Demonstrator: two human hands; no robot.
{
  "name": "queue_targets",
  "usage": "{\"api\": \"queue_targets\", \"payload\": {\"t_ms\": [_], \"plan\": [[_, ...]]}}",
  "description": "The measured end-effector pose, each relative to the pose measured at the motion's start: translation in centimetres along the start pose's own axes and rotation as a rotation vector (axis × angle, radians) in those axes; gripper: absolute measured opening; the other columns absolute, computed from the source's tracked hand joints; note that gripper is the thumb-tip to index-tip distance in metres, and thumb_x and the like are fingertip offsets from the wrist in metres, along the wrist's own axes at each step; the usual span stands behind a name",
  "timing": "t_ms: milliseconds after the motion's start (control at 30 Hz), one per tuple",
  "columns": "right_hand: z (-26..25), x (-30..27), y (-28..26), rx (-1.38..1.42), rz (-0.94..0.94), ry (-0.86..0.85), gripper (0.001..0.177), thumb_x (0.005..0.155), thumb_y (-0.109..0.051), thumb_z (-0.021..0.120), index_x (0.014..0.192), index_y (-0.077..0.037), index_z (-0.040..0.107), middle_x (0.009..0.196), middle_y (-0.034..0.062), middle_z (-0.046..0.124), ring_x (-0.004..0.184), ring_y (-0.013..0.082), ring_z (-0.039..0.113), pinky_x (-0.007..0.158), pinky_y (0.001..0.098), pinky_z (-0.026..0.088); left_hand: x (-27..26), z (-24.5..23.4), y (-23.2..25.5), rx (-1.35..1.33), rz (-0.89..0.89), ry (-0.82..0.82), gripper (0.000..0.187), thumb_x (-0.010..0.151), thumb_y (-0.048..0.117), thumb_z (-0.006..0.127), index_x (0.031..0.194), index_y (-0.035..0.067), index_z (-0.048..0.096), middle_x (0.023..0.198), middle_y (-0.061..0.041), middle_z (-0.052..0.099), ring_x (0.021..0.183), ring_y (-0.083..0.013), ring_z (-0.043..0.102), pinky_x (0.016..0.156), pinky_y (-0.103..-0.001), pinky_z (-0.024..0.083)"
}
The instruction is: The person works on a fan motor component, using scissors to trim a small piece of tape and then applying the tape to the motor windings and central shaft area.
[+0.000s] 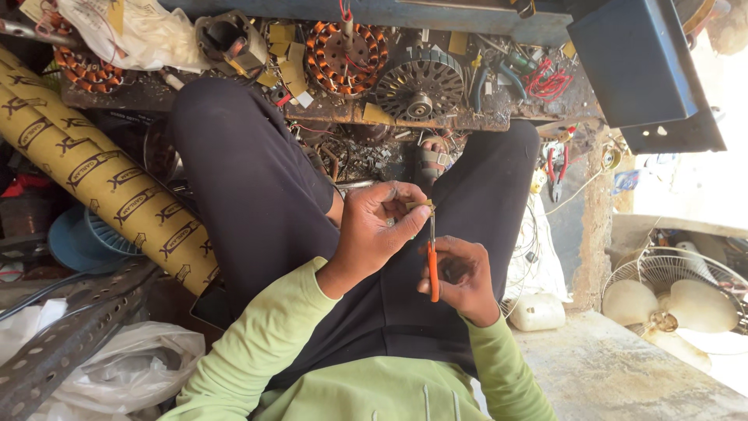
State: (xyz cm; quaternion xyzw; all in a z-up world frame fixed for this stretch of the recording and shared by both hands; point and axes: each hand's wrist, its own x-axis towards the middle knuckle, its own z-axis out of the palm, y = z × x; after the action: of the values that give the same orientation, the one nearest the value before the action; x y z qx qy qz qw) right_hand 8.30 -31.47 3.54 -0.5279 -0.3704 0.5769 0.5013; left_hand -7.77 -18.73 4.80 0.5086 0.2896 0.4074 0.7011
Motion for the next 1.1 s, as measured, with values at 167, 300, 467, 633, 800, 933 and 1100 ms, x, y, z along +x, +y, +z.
{"api": "queue_targets", "payload": {"t_ms": [167, 300, 467, 633, 800, 933, 1100], "plan": [[0.3, 0.3, -1.2, -0.051, -0.045, 0.015, 0.047, 0.07, -0.003, 0.09, 0.112, 0.006, 0.072, 0.076, 0.0023, 0.068, 0.065, 0.0049, 0.06, 0.057, 0.0204, 0.045, -0.1, 0.0, 0.4, -0.072, -0.064, -0.016, 0.013, 0.094, 0.002, 0.073, 0.106, -0.001, 0.07, 0.095, 0.0, 0.072, 0.083, -0.0025, 0.066, 0.076, -0.019, 0.055], [0.3, 0.5, -2.1, -0.127, -0.033, 0.022, 0.047, 0.069, -0.005, 0.09, 0.112, 0.005, 0.072, 0.069, 0.0003, 0.067, 0.055, 0.0016, 0.051, 0.05, 0.0199, 0.037, -0.1, -0.2, 0.8, -0.035, -0.093, -0.018, 0.011, 0.095, 0.002, 0.074, 0.105, -0.003, 0.072, 0.092, -0.002, 0.073, 0.078, -0.0024, 0.063, 0.071, -0.019, 0.053], [0.5, 0.7, -2.9, -0.244, -0.087, 0.048, 0.045, 0.069, -0.007, 0.09, 0.109, 0.004, 0.074, 0.068, -0.0025, 0.063, 0.053, 0.0001, 0.044, 0.048, 0.0205, 0.032, -0.1, -0.1, 1.0, -0.058, -0.078, -0.016, 0.01, 0.096, 0.002, 0.074, 0.105, -0.002, 0.071, 0.092, -0.002, 0.073, 0.081, -0.0032, 0.066, 0.075, -0.019, 0.055], [0.4, 0.5, -3.2, -0.287, -0.116, 0.05, 0.044, 0.069, -0.009, 0.091, 0.108, 0.004, 0.074, 0.064, -0.0036, 0.06, 0.051, -0.0006, 0.041, 0.047, 0.0209, 0.03, -0.2, -0.1, 0.8, -0.103, -0.121, -0.016, 0.009, 0.096, 0.001, 0.073, 0.104, -0.003, 0.072, 0.09, -0.003, 0.073, 0.079, -0.0042, 0.066, 0.074, -0.021, 0.056], [0.0, 0.3, -3.1, -0.346, -0.093, 0.057, 0.042, 0.072, -0.01, 0.089, 0.108, 0.005, 0.074, 0.064, -0.0026, 0.059, 0.056, -0.0007, 0.047, 0.049, 0.0195, 0.035, -0.1, -0.3, 0.5, -0.123, -0.14, -0.015, 0.01, 0.096, 0.002, 0.074, 0.105, -0.003, 0.072, 0.089, -0.003, 0.073, 0.078, -0.0048, 0.066, 0.074, -0.021, 0.056], [0.0, 0.3, -3.1, -0.336, -0.14, 0.077, 0.042, 0.072, -0.009, 0.089, 0.108, 0.006, 0.073, 0.066, -0.0023, 0.062, 0.057, 0.0002, 0.05, 0.05, 0.0193, 0.039, -0.2, -0.3, 0.6, -0.121, -0.136, -0.022, 0.012, 0.096, 0.002, 0.074, 0.106, -0.003, 0.072, 0.089, -0.004, 0.073, 0.077, -0.0055, 0.066, 0.074, -0.021, 0.056], [0.1, 0.5, -3.4, -0.404, -0.094, 0.094, 0.045, 0.067, -0.008, 0.089, 0.106, 0.008, 0.075, 0.061, 0.0011, 0.06, 0.052, 0.0027, 0.046, 0.047, 0.0206, 0.036, -0.1, -0.4, 0.7, -0.13, -0.168, -0.056, 0.011, 0.096, 0.002, 0.074, 0.105, -0.003, 0.071, 0.088, -0.004, 0.072, 0.077, -0.0057, 0.066, 0.073, -0.022, 0.056]]}}
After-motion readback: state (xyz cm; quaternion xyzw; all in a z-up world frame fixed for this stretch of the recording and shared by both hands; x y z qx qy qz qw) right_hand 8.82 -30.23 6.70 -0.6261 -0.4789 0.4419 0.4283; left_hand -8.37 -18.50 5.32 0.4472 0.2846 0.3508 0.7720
